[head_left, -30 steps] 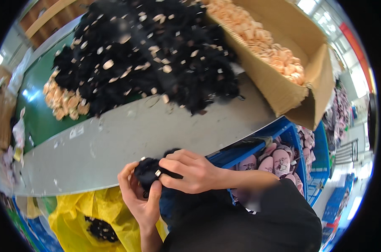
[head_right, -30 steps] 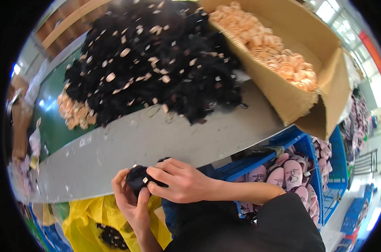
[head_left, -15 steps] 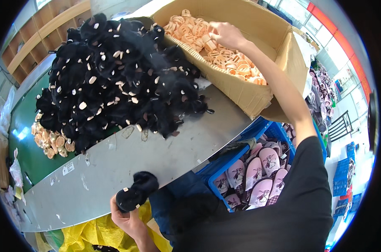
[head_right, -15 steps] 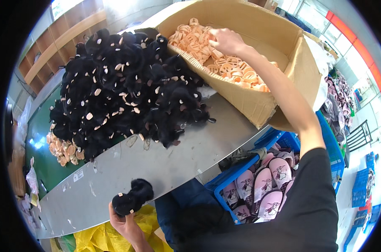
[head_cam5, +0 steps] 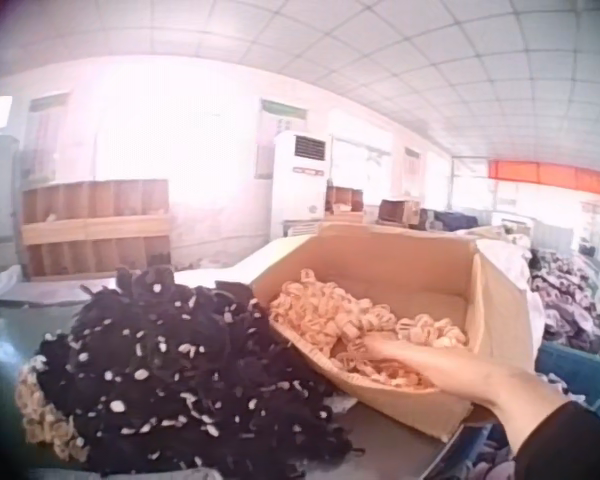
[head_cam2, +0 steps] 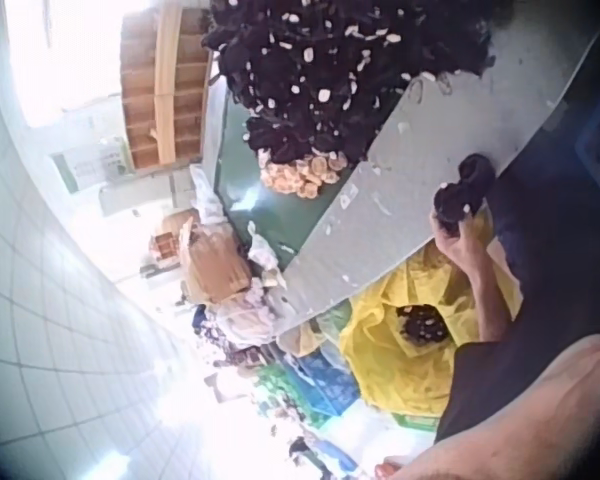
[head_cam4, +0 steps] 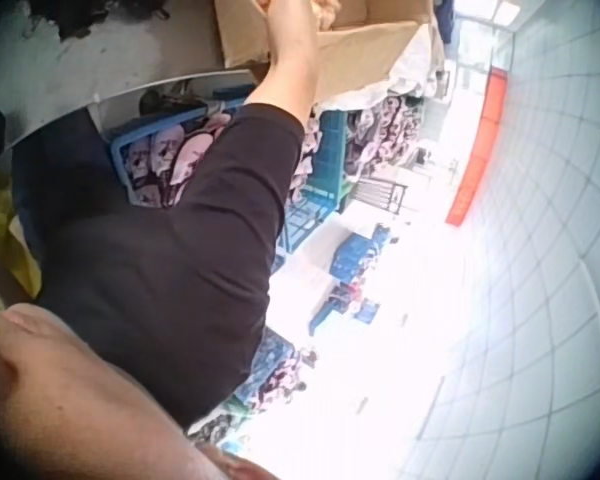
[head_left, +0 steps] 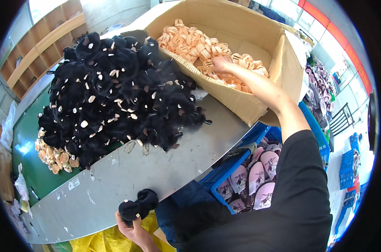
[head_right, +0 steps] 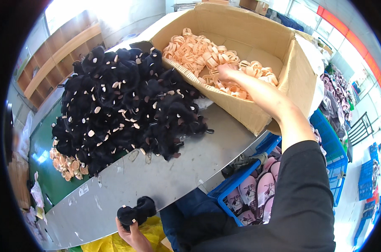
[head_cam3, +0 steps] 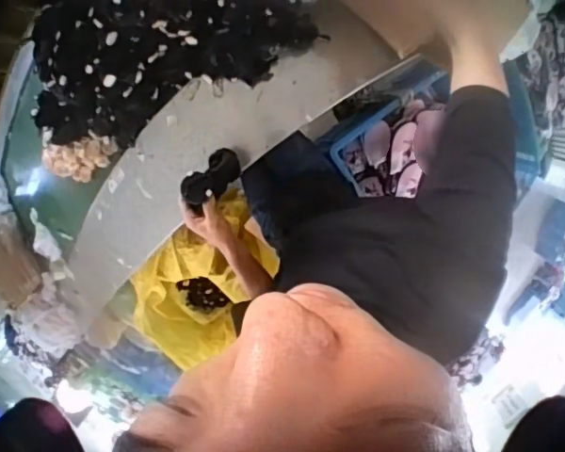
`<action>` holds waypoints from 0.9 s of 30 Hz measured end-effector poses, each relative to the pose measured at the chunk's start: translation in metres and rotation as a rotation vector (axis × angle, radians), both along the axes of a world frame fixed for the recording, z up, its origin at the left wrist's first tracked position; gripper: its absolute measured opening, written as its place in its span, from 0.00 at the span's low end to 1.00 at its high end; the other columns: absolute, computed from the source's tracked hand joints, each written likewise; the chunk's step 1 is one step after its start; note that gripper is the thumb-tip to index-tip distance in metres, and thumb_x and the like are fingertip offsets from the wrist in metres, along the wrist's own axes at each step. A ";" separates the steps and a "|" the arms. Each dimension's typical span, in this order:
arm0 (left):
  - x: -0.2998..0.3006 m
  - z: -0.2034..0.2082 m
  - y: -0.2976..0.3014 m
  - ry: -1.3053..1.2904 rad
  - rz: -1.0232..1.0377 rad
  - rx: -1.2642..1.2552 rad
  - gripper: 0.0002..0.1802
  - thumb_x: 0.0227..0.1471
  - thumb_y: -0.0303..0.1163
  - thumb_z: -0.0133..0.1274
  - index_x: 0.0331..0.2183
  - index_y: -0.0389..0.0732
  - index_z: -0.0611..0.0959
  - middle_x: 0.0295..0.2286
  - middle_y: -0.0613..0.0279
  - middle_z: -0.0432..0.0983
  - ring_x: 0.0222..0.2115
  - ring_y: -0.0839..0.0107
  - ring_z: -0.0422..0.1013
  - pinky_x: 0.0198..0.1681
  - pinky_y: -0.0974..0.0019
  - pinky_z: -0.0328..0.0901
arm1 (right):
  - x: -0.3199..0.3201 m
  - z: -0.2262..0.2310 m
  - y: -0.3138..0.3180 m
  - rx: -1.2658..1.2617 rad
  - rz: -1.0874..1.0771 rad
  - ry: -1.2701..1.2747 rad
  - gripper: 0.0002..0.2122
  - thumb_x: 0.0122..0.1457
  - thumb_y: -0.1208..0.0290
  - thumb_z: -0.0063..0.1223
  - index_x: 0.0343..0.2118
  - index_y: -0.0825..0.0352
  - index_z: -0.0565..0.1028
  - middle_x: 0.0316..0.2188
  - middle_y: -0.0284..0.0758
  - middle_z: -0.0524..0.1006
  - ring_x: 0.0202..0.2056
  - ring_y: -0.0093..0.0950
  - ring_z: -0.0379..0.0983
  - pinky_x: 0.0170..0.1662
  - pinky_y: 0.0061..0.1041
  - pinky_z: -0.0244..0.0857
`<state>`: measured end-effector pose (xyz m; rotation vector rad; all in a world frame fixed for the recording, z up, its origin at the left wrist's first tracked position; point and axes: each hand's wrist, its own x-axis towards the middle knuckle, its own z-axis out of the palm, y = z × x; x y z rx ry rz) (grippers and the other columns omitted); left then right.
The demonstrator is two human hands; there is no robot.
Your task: The person repeatedly picks up black fuzzy hair scrunchies and beige plastic hair clips from a table and a cardboard box. They attach the clips to the scrunchies by hand and place the finished items into a yellow bag. The process is repetitive and continuous throughout the clip.
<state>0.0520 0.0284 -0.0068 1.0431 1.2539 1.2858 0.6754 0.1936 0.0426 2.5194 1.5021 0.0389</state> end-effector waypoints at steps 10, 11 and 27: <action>-0.004 0.013 -0.008 -0.022 0.098 0.015 0.17 0.42 0.22 0.53 0.39 0.34 0.78 0.33 0.65 0.72 0.35 0.76 0.67 0.44 0.74 0.63 | -0.038 0.065 0.019 0.593 0.212 0.538 0.10 0.49 0.66 0.59 0.30 0.67 0.77 0.25 0.39 0.81 0.30 0.29 0.79 0.37 0.30 0.71; -0.004 0.011 -0.008 -0.022 0.086 0.024 0.17 0.43 0.22 0.53 0.39 0.34 0.78 0.33 0.65 0.72 0.34 0.77 0.67 0.44 0.74 0.63 | -0.043 0.070 0.022 0.611 0.224 0.553 0.10 0.50 0.67 0.59 0.32 0.67 0.77 0.25 0.38 0.81 0.31 0.27 0.80 0.37 0.28 0.71; 0.012 0.011 -0.009 -0.116 0.042 -0.038 0.16 0.40 0.20 0.51 0.37 0.35 0.77 0.33 0.66 0.70 0.35 0.77 0.65 0.43 0.75 0.62 | -0.019 -0.026 0.019 -0.001 0.230 0.558 0.19 0.64 0.57 0.48 0.49 0.66 0.76 0.43 0.41 0.80 0.45 0.34 0.76 0.47 0.33 0.68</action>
